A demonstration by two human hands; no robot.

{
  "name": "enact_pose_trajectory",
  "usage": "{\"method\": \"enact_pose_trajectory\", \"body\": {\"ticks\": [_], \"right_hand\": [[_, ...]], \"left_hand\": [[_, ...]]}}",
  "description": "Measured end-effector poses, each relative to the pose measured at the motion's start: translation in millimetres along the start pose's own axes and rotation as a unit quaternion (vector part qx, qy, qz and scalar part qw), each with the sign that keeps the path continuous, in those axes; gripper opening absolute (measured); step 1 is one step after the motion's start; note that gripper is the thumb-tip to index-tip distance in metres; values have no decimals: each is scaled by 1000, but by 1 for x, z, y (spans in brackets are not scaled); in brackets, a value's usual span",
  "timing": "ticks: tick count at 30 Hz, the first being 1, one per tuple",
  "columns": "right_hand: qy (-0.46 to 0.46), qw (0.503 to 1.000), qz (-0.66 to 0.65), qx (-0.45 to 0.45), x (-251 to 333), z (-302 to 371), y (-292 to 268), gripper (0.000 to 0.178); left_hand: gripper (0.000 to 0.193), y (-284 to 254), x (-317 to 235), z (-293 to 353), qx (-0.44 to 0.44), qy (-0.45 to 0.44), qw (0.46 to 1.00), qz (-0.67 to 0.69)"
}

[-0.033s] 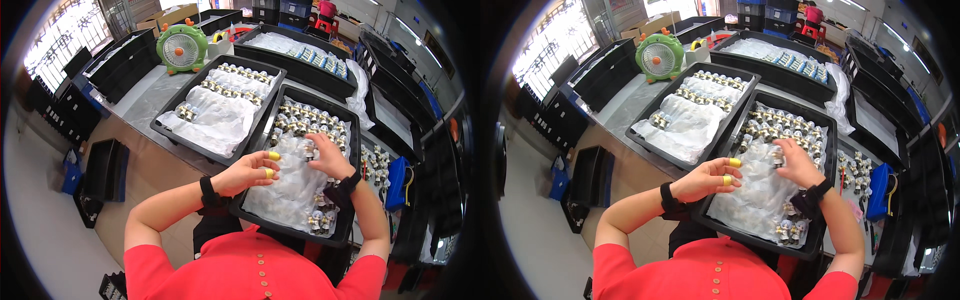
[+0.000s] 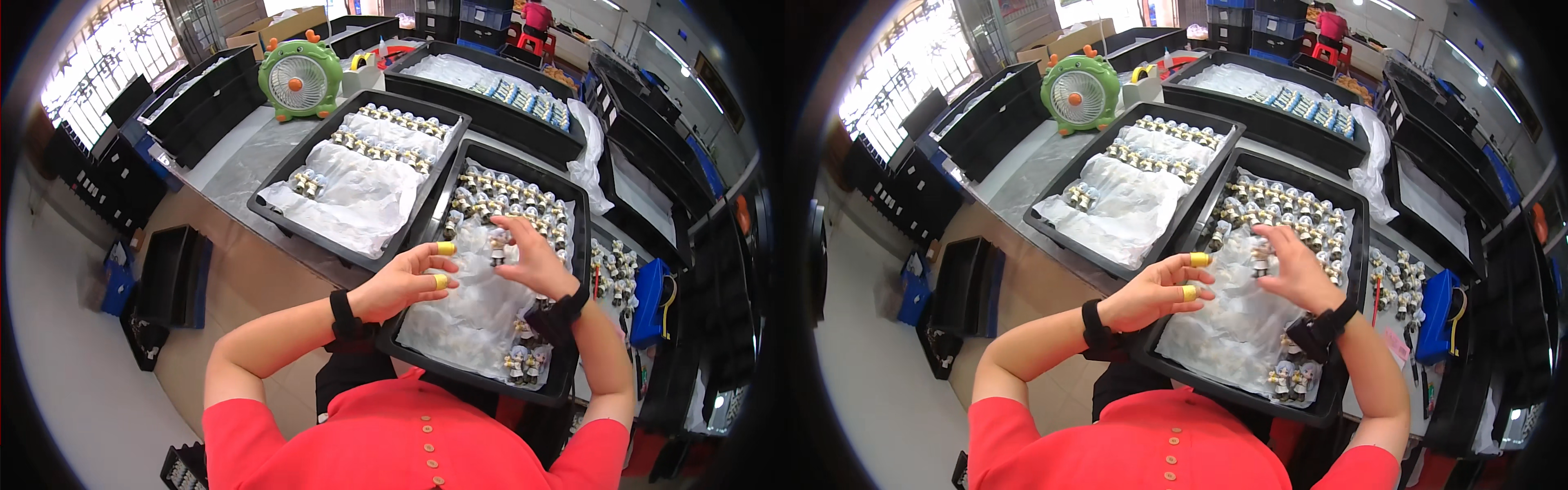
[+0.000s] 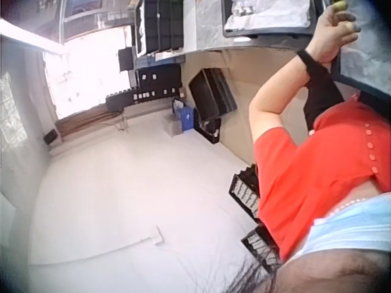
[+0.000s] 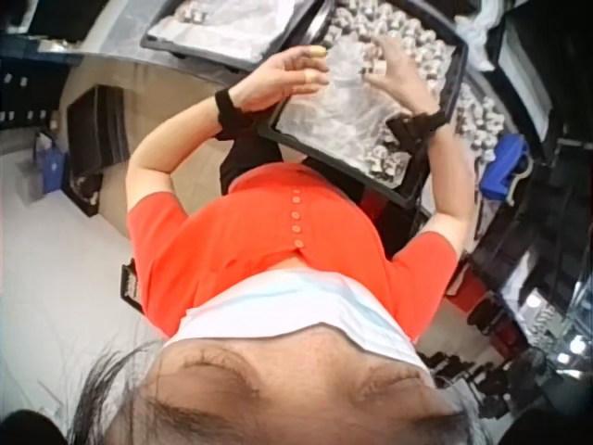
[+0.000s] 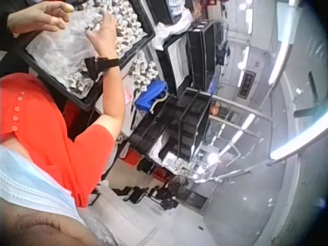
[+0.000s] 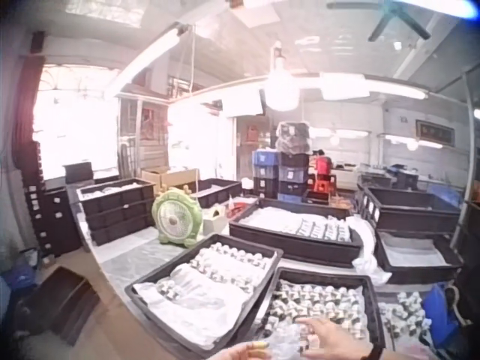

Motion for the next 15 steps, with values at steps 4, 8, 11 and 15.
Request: {"method": "enact_pose_trajectory", "body": {"ticks": [4, 8, 11, 15], "right_hand": [[-93, 987, -125, -31, 64, 3, 8, 82], [-141, 976, -162, -41, 67, 6, 29, 85], [-142, 974, -169, -45, 61, 8, 39, 87], [-136, 976, -165, -49, 60, 9, 40, 89]], "left_hand": [[69, -1, -2, -4, -46, 104, 993, -36], [70, 3, 1, -4, 6, 158, 987, -31], [66, 1, 4, -5, -19, 152, 987, -47], [63, 3, 3, -4, -44, 165, 983, -66]]}}
Point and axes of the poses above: each hand's wrist, its own z-axis away from the middle knuckle, its own y-axis out of the palm, x = y × z, the point moved 6 cm from there along -z, towards the middle knuckle, and after that the axes turned 5 degrees about y, right-handed, at the moved point
